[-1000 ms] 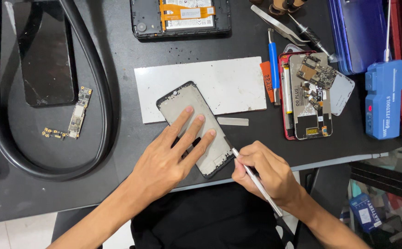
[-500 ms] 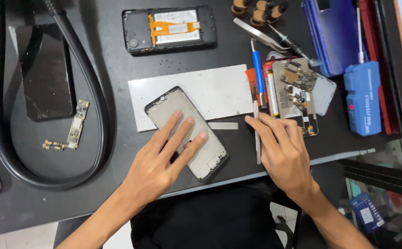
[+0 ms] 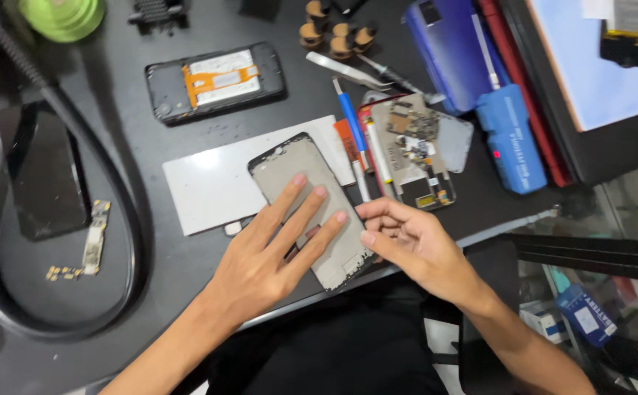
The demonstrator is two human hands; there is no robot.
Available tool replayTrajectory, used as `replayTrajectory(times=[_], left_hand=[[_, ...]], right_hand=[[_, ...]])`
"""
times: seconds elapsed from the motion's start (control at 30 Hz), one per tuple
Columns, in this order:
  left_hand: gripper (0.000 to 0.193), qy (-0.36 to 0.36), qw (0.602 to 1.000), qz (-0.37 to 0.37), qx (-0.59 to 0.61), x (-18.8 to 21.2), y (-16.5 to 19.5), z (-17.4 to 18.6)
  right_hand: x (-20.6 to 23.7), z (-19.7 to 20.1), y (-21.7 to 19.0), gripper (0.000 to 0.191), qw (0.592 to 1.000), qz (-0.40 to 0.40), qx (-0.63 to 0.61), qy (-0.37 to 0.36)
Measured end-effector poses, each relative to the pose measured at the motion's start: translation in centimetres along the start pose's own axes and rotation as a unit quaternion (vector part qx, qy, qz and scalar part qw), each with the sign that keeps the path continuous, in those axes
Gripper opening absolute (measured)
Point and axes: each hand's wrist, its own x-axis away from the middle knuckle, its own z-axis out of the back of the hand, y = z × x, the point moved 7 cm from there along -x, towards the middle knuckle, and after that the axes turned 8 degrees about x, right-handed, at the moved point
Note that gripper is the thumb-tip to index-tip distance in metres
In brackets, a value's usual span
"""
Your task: The person uses a white plastic spudger and a blue electric screwdriver to pry and unscrew the back cover of a disassembled smartphone. The person repeatedly works along the edges of the phone to loosen the cover.
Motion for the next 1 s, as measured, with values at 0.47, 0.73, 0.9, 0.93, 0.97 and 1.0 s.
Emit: replayTrajectory(times=[0.47, 0.73, 0.9, 0.93, 0.97, 1.0], left_hand=[[0.055, 0.021, 0.483, 0.492, 0.724, -4.3, -1.6, -11.0], [0.058, 0.007, 0.511, 0.451, 0.732, -5.1, -3.7, -9.7], [0.068, 0.031, 0.516, 0.465, 0.719, -3.1, -6.3, -7.0], [0.071, 0.041, 0.512, 0.463, 0.722, -2.6, -6.9, -6.4], [0.075, 0.049, 0.508, 0.462, 0.725, -2.1, -7.3, -5.8], [0.079, 0.059, 0.504, 0.454, 0.733, -1.7, -7.7, -5.2]], right_hand=[[2.3, 4.9, -0.1, 0.033, 0.998, 0.005, -0.065, 0.016], [4.0, 11.2, -8.2, 0.048, 0.649, 0.163, 0.615, 0.418], [1.3, 12.2, -7.4, 0.066, 0.658, 0.113, 0.624, 0.406], [1.0, 12.3, -7.1, 0.066, 0.672, 0.102, 0.611, 0.406], [0.8, 12.3, -6.9, 0.067, 0.685, 0.090, 0.598, 0.406], [0.9, 12.0, -7.2, 0.065, 0.679, 0.114, 0.601, 0.407]])
